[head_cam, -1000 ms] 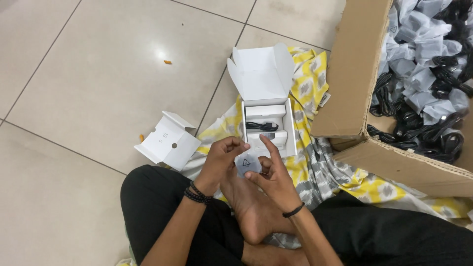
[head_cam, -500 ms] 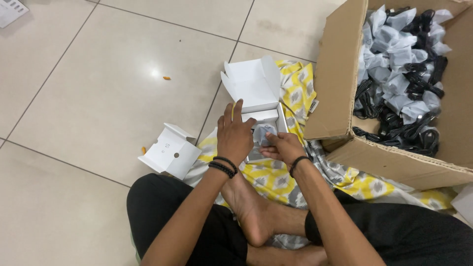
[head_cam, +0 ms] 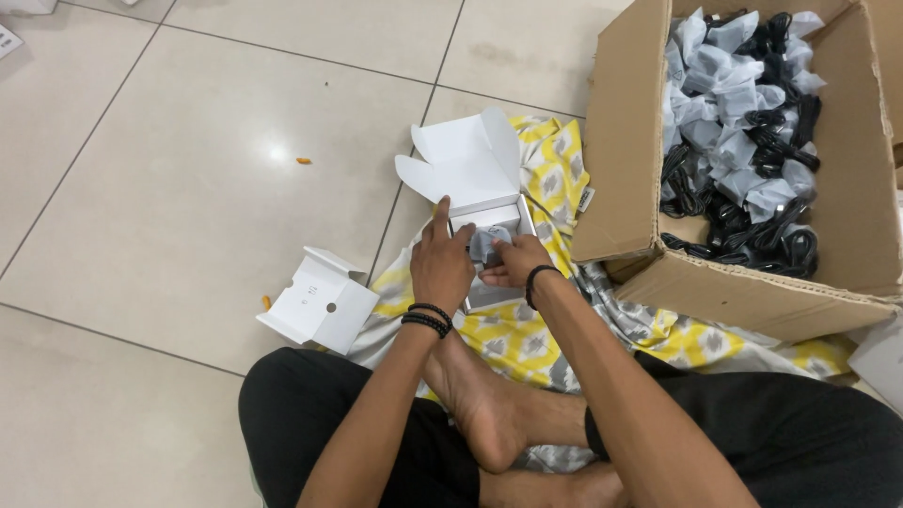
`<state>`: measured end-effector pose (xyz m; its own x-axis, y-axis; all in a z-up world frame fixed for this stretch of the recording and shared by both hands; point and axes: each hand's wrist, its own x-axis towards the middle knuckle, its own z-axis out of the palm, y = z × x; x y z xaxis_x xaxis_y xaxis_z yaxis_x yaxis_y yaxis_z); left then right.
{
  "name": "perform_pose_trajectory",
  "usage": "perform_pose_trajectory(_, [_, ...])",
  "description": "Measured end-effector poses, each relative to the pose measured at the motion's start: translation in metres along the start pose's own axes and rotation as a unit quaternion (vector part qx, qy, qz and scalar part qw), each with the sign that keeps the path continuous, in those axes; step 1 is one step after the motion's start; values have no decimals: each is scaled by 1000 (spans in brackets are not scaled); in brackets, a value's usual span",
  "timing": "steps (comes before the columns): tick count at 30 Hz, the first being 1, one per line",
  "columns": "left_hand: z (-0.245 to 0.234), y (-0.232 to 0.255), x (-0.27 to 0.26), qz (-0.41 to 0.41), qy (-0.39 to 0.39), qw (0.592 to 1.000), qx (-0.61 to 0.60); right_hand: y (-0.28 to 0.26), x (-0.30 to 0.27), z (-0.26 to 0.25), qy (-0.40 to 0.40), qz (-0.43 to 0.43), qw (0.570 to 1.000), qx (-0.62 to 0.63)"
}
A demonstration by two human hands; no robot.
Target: The person packs or unpacks small electronic voice box devices and cables into boxes.
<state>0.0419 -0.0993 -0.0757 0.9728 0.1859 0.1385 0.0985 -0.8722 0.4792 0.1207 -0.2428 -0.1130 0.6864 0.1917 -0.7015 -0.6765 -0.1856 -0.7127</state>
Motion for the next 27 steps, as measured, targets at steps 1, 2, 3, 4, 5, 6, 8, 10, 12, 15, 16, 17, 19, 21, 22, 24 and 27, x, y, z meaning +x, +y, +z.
perform_pose_trajectory(1, [0,-1,0,2,3,1000,-12,0,1,0,-2,1,1000,11])
perform_pose_trajectory(2, [3,-2,1,5,1,1000,-14,4,9,-3,2,1,1000,12])
perform_pose_trajectory(3, [5,-2,1,13,14,1000,-23,7,16,-5,-3,-6,1000,15])
perform_pose_trajectory(4, [8,-3,1,21,26,999,-32,12,23,-7,-8,-13,1000,17])
perform_pose_trajectory(5, [10,-3,0,23,24,999,-34,14,25,-8,-4,-12,1000,18])
perform_pose_trajectory(6, [11,-4,0,29,31,998,-46,15,27,-7,-4,-22,1000,17])
perform_pose_trajectory(8, [14,-5,2,37,40,997,-58,13,28,-5,-2,-34,999,17])
perform_pose_trajectory(10, [16,-7,4,31,18,996,-79,11,26,-1,20,-47,998,37])
perform_pose_trajectory(12, [17,-7,4,29,7,997,-73,15,33,3,35,-61,996,54])
perform_pose_trajectory(15, [18,-8,3,28,-8,998,-59,5,17,18,78,-80,992,63])
perform_pose_trajectory(16, [19,-8,4,29,-10,998,-53,-2,7,24,107,-87,989,56])
perform_pose_trajectory(17, [18,-7,4,29,-9,998,-51,-1,8,24,105,-89,989,56])
perform_pose_trajectory(19, [18,-7,2,32,-2,998,-51,3,9,24,124,-96,987,27])
perform_pose_trajectory(21, [18,-4,0,27,11,998,-57,12,17,14,91,-110,989,36])
perform_pose_trajectory(22, [18,-4,-1,24,20,998,-63,18,22,9,60,-121,990,48])
perform_pose_trajectory(24, [20,-3,-9,32,51,995,-76,19,6,9,53,-139,988,27])
perform_pose_trajectory(27, [13,-1,-17,46,122,986,-108,3,-46,16,88,-233,965,-78])
